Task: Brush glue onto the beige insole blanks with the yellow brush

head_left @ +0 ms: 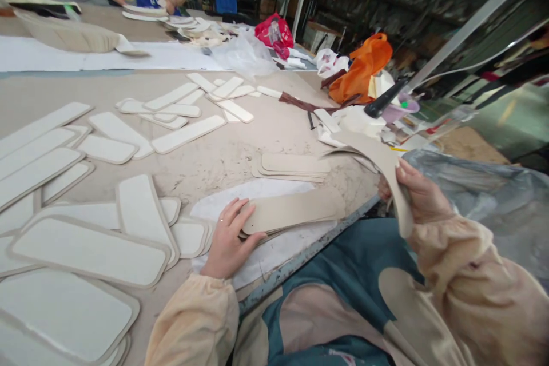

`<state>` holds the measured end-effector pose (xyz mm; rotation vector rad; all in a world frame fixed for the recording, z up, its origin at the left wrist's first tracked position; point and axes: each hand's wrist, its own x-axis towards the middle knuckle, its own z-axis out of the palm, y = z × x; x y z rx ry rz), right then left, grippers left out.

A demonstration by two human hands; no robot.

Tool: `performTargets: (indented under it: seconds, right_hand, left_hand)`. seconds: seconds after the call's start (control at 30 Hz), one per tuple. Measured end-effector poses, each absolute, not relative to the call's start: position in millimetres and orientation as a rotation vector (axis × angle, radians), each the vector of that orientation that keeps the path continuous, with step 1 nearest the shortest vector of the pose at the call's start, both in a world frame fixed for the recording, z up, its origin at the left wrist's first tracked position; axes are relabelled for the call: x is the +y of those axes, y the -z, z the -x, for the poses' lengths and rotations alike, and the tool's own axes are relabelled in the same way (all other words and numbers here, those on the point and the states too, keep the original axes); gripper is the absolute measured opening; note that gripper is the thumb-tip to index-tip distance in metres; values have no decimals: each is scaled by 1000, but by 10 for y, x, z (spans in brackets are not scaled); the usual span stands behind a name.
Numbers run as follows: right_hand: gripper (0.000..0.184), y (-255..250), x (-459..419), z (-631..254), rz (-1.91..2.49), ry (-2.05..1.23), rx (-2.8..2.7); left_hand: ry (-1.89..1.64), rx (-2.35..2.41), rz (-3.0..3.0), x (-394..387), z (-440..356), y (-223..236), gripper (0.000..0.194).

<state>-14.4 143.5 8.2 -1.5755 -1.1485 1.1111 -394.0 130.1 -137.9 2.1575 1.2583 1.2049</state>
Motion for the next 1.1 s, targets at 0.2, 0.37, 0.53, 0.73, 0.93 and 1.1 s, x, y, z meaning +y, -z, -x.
performTargets:
  seconds: [0.2, 0.37, 0.53, 0.73, 0.93, 1.1]
  right_hand:
    - [41, 77, 1344, -47, 1564, -1160, -1099]
    - [48, 110, 1710, -31, 1344, -1448, -1376]
    - [49, 46, 2411, 214, 1187, -1677, -1680]
    - [48, 462, 3192, 465, 1090, -1661, -2273]
    - [48, 817, 3575, 479, 1088, -1187, -2686]
    - [62, 657, 3369, 529, 1307, -387, -2676]
  left_hand:
    - [-1280, 1255, -2201, 1299, 3949, 1361, 33]
    - [-1141, 1311, -2258, 1269, 3958, 1359, 28]
    - [-1102, 1357, -2272, 1220, 3947, 1329, 30]
    - [-1053, 1373, -2278, 1187, 3957, 1323, 44]
    - [-1006, 1383, -2319, 1196, 3966, 1276, 44]
    - [-1012, 1378, -2342, 1205, 3978, 1267, 35]
